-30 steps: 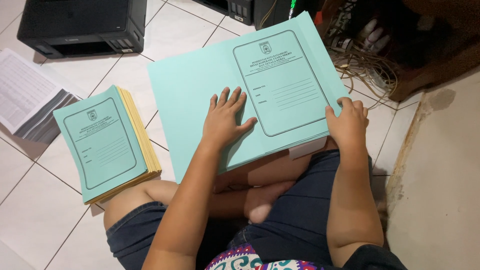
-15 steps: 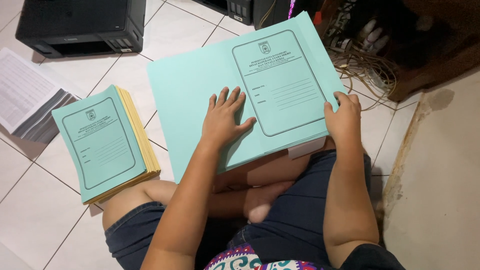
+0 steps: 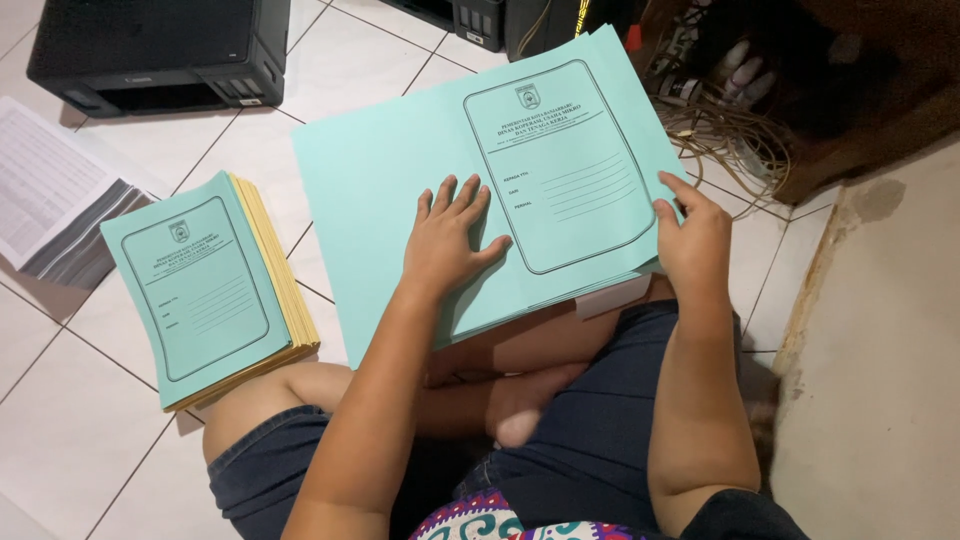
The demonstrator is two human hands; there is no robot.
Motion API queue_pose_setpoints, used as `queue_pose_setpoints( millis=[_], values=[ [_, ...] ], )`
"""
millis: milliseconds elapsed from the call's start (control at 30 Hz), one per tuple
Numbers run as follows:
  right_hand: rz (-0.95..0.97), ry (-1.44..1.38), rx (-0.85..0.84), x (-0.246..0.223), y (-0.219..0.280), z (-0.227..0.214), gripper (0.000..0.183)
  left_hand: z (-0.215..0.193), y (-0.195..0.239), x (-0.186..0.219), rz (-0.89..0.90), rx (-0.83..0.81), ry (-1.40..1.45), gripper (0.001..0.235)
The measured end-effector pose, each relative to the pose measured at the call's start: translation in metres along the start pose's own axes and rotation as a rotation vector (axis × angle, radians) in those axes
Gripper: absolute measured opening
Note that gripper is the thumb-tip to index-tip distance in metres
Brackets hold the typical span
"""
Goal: Folding green cardstock folders and stacking them neatly on the floor.
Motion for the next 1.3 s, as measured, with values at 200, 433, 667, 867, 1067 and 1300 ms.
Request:
queue_pose_setpoints(
  millis=[200,433,667,867,1067,1300],
  values=[
    [0.02,-0.399,-0.112,0.038,-0.011,0.015,0.024,-0.001,0.0,0.0,-0.002,0.004,0.014,0.077],
    [0.542,-1.625,-0.328,0.067,-0.014,0.083,0.075,-0.004,0.003,0.002,0.016,-0.004,0.0,0.068],
    [0.363,-0.973,-0.49,0.005,0.023,0.131,0.069,-0.002,0.003,0.003,0.03,0.022,-0.034,0.061],
    [0.193,-0.368,-0.586,-0.043,0.05,0.159,0.071,0.004,0.003,-0.004,0.068,0.119,0.008,0.056],
    [-0.117,0.221,-0.674,-0.06,0.062,0.166,0.069,-0.017,0.029,-0.077,0.045,0.356,0.604,0.033],
    [-0.285,0.451,-0.745,-0.047,0.066,0.182,0.068,-0.136,0.141,-0.134,-0.376,0.813,0.905,0.047]
  ],
)
Point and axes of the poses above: each hand's wrist, its own y-axis away from the middle knuckle, its own z-axis out of the palm, x = y × z, the point moved 7 cm from there along -y, towards the middle knuckle, and after that the axes turned 7 degrees about -y, right-handed, at the moved point
